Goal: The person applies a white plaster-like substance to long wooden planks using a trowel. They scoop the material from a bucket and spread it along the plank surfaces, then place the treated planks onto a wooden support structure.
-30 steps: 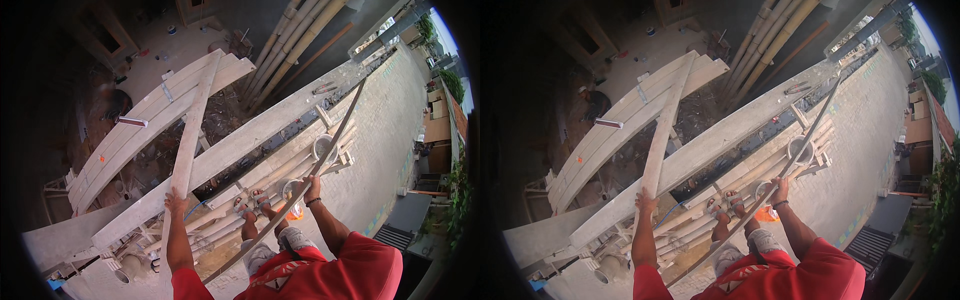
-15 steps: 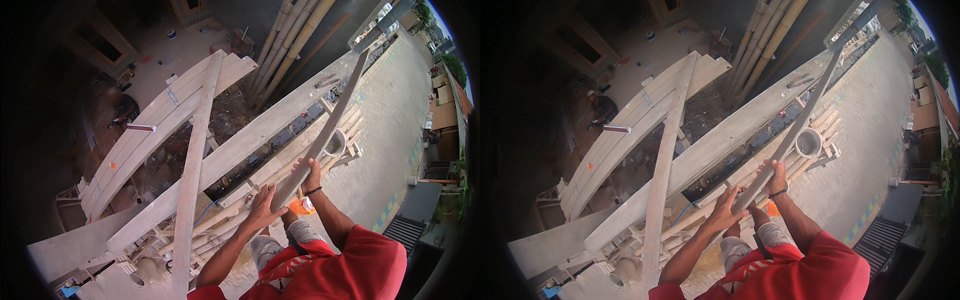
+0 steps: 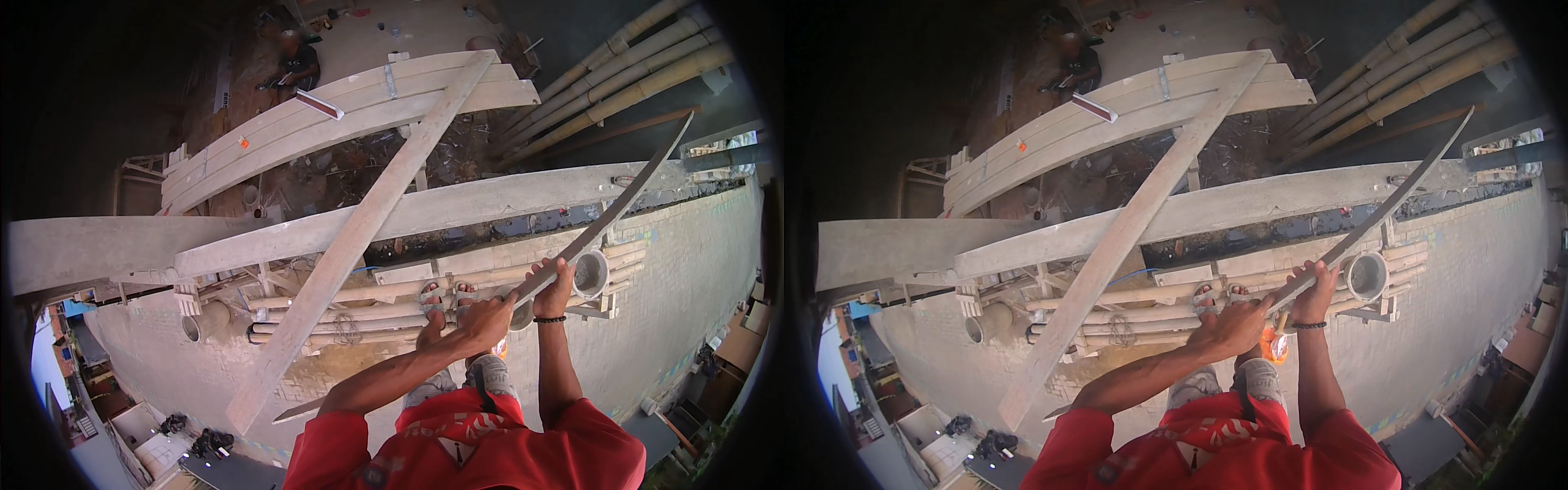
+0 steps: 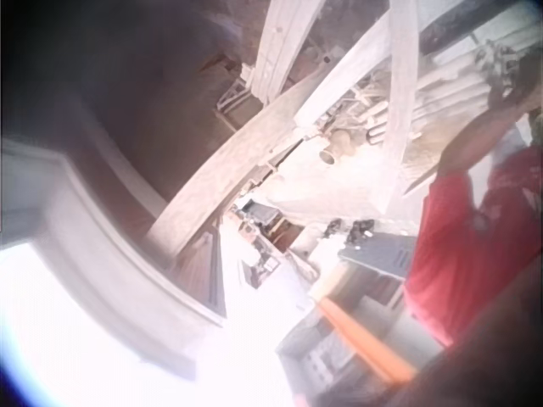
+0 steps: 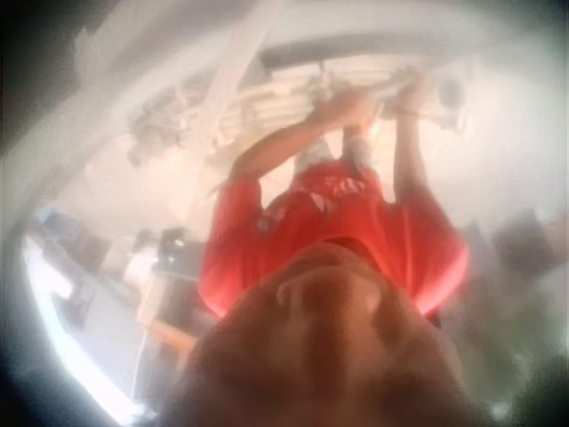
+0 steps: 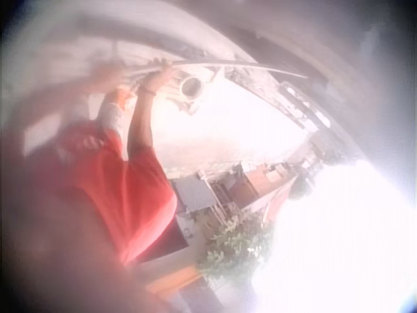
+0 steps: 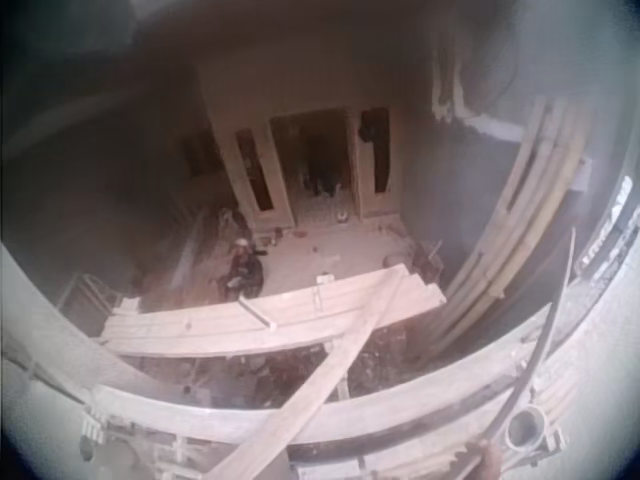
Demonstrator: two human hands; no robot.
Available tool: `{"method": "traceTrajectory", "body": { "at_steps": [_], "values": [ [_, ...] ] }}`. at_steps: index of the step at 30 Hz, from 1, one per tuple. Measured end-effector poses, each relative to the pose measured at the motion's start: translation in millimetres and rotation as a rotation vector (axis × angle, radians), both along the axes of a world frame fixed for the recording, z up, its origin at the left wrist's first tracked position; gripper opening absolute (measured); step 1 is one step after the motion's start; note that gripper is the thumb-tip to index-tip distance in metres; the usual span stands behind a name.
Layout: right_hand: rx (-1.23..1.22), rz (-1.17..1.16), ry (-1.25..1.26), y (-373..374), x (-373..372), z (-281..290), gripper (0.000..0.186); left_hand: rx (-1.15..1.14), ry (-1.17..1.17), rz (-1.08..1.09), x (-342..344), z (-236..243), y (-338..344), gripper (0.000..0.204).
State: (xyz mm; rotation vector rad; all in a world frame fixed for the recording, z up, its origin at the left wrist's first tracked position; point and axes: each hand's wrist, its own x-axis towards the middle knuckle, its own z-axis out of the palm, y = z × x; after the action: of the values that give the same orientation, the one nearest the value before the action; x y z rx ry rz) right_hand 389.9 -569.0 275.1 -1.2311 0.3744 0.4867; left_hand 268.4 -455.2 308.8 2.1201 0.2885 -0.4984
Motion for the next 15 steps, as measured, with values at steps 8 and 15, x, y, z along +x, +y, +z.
{"method": "traceTrajectory", "body": {
  "at_steps": [8,15],
  "values": [
    [0.091,0.374,-0.034,47.8,9.2,-23.0,0.050,0.123,-0.027,0.260,-60.7,93.1,71.9,0.045],
    [-0.174,0.764,0.024,204.8,0.9,-123.7,0.046,0.166,0.001,0.599,-151.5,168.5,112.4,0.036]
  ]
}}
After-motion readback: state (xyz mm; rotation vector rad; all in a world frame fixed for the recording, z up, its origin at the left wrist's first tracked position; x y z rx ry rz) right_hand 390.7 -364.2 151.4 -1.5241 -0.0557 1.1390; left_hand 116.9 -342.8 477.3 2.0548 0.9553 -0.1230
